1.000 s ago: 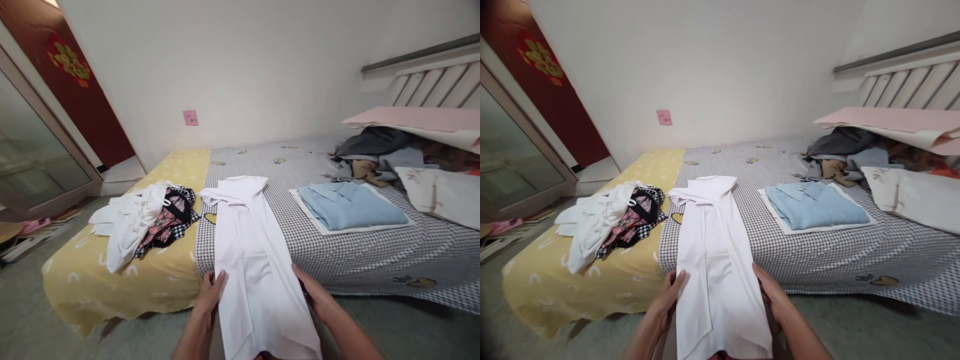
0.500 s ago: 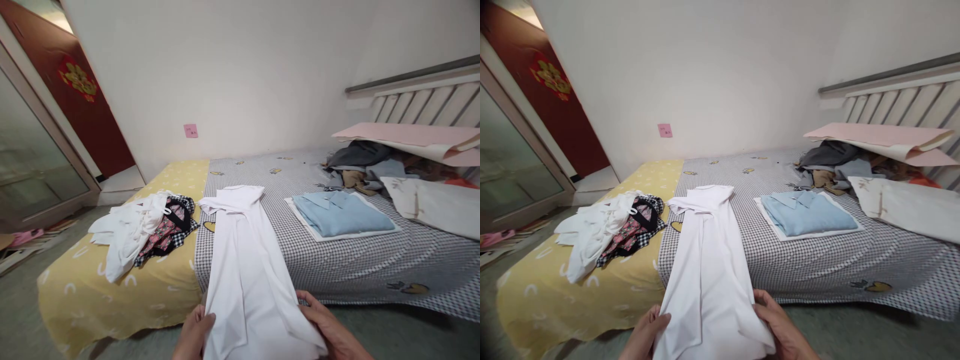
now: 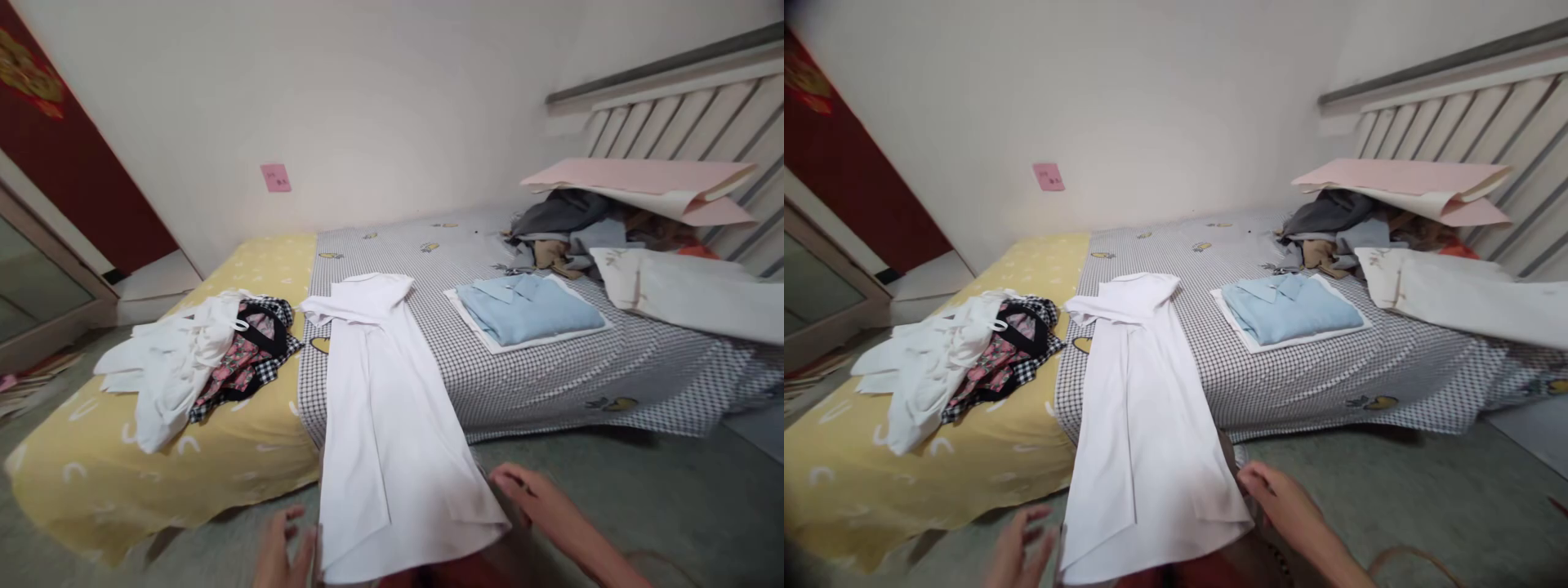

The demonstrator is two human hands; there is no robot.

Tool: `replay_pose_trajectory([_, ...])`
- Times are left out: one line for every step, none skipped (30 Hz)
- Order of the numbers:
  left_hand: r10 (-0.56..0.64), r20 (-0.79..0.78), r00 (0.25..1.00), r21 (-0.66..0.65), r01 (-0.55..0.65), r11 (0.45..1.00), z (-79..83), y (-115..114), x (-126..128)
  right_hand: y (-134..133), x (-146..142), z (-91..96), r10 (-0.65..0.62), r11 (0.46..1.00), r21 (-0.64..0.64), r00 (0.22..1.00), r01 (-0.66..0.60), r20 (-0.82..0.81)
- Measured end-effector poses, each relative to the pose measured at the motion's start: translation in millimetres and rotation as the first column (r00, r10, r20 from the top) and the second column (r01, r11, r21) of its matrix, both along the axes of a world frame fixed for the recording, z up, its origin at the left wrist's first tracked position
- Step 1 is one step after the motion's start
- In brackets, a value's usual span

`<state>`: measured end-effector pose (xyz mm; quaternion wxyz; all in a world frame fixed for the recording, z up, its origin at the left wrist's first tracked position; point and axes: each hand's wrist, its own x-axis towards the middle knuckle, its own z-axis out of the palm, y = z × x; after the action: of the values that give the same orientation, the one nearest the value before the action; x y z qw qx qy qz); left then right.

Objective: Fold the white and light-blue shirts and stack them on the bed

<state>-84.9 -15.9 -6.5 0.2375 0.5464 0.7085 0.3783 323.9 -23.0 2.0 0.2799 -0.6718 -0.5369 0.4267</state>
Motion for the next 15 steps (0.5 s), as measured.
replay_pose_trajectory([0.009, -0.137, 0.991, 0.095, 0.005, 0.995, 10.0, 2.5, 1.2, 1.1, -1.7, 10.5, -0.044, 0.994, 0.102, 0.995, 0.035, 0.088])
replay_pose_trajectory([0.0, -0.265, 0.964, 0.177, 0.049, 0.983, 21.0, 6.6, 5.6, 2.9, -6.8, 20.7, -0.096, 0.979, 0.195, 0.982, 0.063, 0.16])
replay_pose_trajectory([-0.022, -0.37, 0.929, 0.237, 0.118, 0.964, 31.9, 11.6, 13.5, 4.9, -15.0, 29.6, -0.125, 0.965, 0.252, 0.968, 0.068, 0.218])
replay_pose_trajectory([-0.054, -0.442, 0.896, 0.273, 0.191, 0.943, 41.9, 16.6, 24.6, 6.6, -25.8, 36.3, -0.116, 0.965, 0.259, 0.955, 0.044, 0.271])
replay_pose_trajectory([-0.102, -0.487, 0.867, 0.288, 0.27, 0.919, 50.1, 21.0, 37.9, 7.9, -38.1, 40.5, -0.064, 0.973, 0.23, 0.942, -0.014, 0.329])
replay_pose_trajectory([-0.158, -0.517, 0.841, 0.286, 0.344, 0.894, 55.9, 24.4, 52.3, 8.7, -50.7, 42.3, 0.013, 0.978, 0.185, 0.919, -0.093, 0.395])
replay_pose_trajectory([-0.211, -0.539, 0.816, 0.28, 0.41, 0.868, 59.2, 26.4, 66.6, 9.0, -62.4, 42.1, 0.087, 0.976, 0.139, 0.881, -0.17, 0.466])
replay_pose_trajectory([-0.265, -0.555, 0.789, 0.263, 0.468, 0.844, 60.1, 27.0, 79.4, 9.0, -72.0, 40.6, 0.14, 0.969, 0.1, 0.834, -0.226, 0.533])
replay_pose_trajectory([-0.314, -0.567, 0.762, 0.239, 0.516, 0.822, 58.9, 26.5, 89.9, 9.0, -79.2, 38.6, 0.16, 0.965, 0.077, 0.794, -0.251, 0.587])
replay_pose_trajectory([-0.356, -0.574, 0.737, 0.216, 0.556, 0.803, 56.2, 25.3, 97.5, 9.0, -83.8, 36.8, 0.154, 0.966, 0.071, 0.77, -0.25, 0.619])
replay_pose_trajectory([-0.383, -0.577, 0.722, 0.202, 0.58, 0.789, 52.5, 23.9, 102.3, 9.0, -86.1, 35.7, 0.134, 0.969, 0.078, 0.769, -0.233, 0.626])
replay_pose_trajectory([-0.393, -0.575, 0.718, 0.199, 0.588, 0.784, 48.2, 22.8, 104.5, 9.1, -87.0, 35.6, 0.111, 0.974, 0.092, 0.786, -0.208, 0.609])
replay_pose_trajectory([-0.395, -0.572, 0.719, 0.199, 0.589, 0.783, 44.0, 22.4, 104.8, 9.1, -87.1, 36.3, 0.096, 0.975, 0.111, 0.813, -0.193, 0.574])
replay_pose_trajectory([-0.391, -0.568, 0.725, 0.203, 0.583, 0.787, 40.0, 22.6, 104.0, 8.9, -87.1, 37.2, 0.091, 0.973, 0.132, 0.842, -0.189, 0.531])
replay_pose_trajectory([-0.38, -0.565, 0.732, 0.211, 0.574, 0.791, 36.4, 23.7, 102.8, 8.4, -87.4, 37.9, 0.097, 0.969, 0.152, 0.867, -0.194, 0.488])
